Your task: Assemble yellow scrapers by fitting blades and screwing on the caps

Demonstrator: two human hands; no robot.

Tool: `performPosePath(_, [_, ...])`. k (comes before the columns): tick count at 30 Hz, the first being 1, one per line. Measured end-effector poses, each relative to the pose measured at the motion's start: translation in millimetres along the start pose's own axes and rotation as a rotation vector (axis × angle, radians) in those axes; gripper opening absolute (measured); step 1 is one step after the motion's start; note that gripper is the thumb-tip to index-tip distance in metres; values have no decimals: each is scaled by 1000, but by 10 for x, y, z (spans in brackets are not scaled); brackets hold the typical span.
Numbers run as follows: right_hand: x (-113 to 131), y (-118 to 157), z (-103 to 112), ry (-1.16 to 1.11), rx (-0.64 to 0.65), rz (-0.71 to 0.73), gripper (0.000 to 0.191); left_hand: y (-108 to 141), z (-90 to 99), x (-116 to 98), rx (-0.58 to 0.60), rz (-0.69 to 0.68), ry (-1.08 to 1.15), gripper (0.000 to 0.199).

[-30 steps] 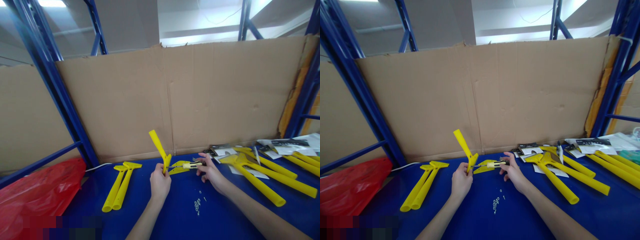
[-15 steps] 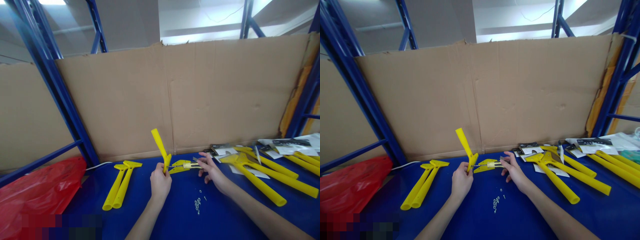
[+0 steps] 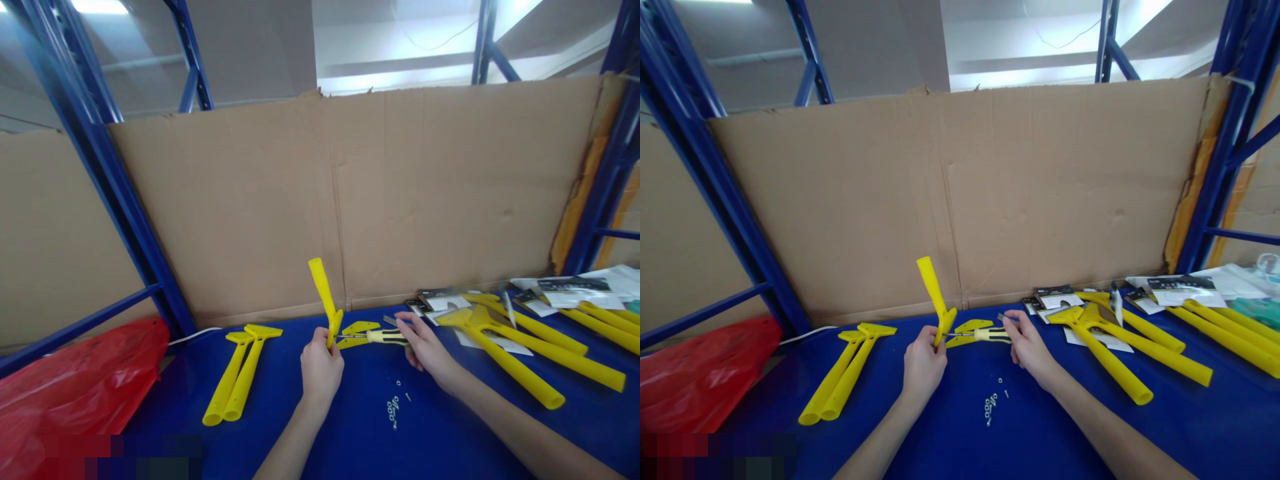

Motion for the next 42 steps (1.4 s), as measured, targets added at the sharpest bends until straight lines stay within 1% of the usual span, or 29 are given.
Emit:
performPosePath(2, [1,9,-3,-52,-19,31,59,2,-3,0,0,4,0,16])
performPosePath(3, [2,14,-6,-71,-11,46,63,3,-4,-2,4,-4,2,16])
performPosePath(4, [3,19,-10,-72,0,49,61,5,-6,-4,9,-14,4,16])
performPosePath(6, [2,25,-17,-44,0,30,49,8,-7,-8,9,-26,7,16])
performPosePath(7, [2,28,-20,-46,-19,18,49,8,-7,-8,4,-24,9,16])
performPosePath(9, [4,34,-23,-99,-61,17,59,8,-6,-7,-2,-21,18,15])
performPosePath(11, [8,39,-26,-161,-53,37,72,6,-7,-7,8,-27,22,15])
performPosePath(12, [10,39,-29,-169,-39,41,72,6,-7,-9,14,-32,21,15])
performPosePath(14, [12,37,-34,-134,-36,26,58,7,-8,-16,24,-34,16,15])
performPosePath(15, [12,33,-34,-119,-57,13,53,8,-8,-20,26,-29,12,15])
performPosePath(16, [10,29,-33,-123,-91,3,52,10,-8,-24,28,-22,8,15])
performPosePath(18, [6,17,-27,-170,-139,0,58,13,-10,-32,37,-14,3,15])
performPosePath(19, [3,11,-24,-188,-136,8,61,15,-11,-35,41,-13,0,15])
performPosePath(20, [0,6,-21,-182,-117,21,59,15,-12,-35,44,-14,-3,15])
performPosePath(23, [-8,-4,-24,-18,-35,26,35,11,-6,-23,40,-3,-7,15])
performPosePath(25, [-15,-4,-28,22,-23,16,36,8,4,-10,27,11,-15,15])
performPosePath(28, [-22,0,-29,-81,-8,33,53,9,19,-1,21,3,-29,14])
performPosePath(29, [-23,0,-29,-95,0,42,52,12,21,-3,24,-6,-31,15])
performPosePath(32, [-20,2,-29,-27,-8,30,34,24,22,-18,28,-20,-41,16])
performPosePath(33, [-17,3,-26,-18,-27,18,35,29,22,-24,26,-19,-45,15])
performPosePath(35, [-11,4,-13,-56,-51,4,41,36,21,-34,25,-15,-48,15])
performPosePath(37, [-8,4,1,-110,-24,20,51,38,21,-39,29,-15,-48,15])
performPosePath(38, [-10,2,4,-110,3,29,51,37,22,-39,31,-14,-48,15])
performPosePath(41, [-22,-3,-13,12,59,-1,30,25,38,-25,18,-3,-51,15])
performPosePath(42, [-25,-3,-24,59,57,-25,27,20,44,-19,10,3,-52,14])
Point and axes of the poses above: each hand's wrist, its own y-axis away from the middle knuckle, its own z-axis out of the back of the hand, x = y × z, the point moved 1 cm from there along -y, towards the middle knuckle, and after that the axes turned 9 degrees about x, right-handed, at the moved point
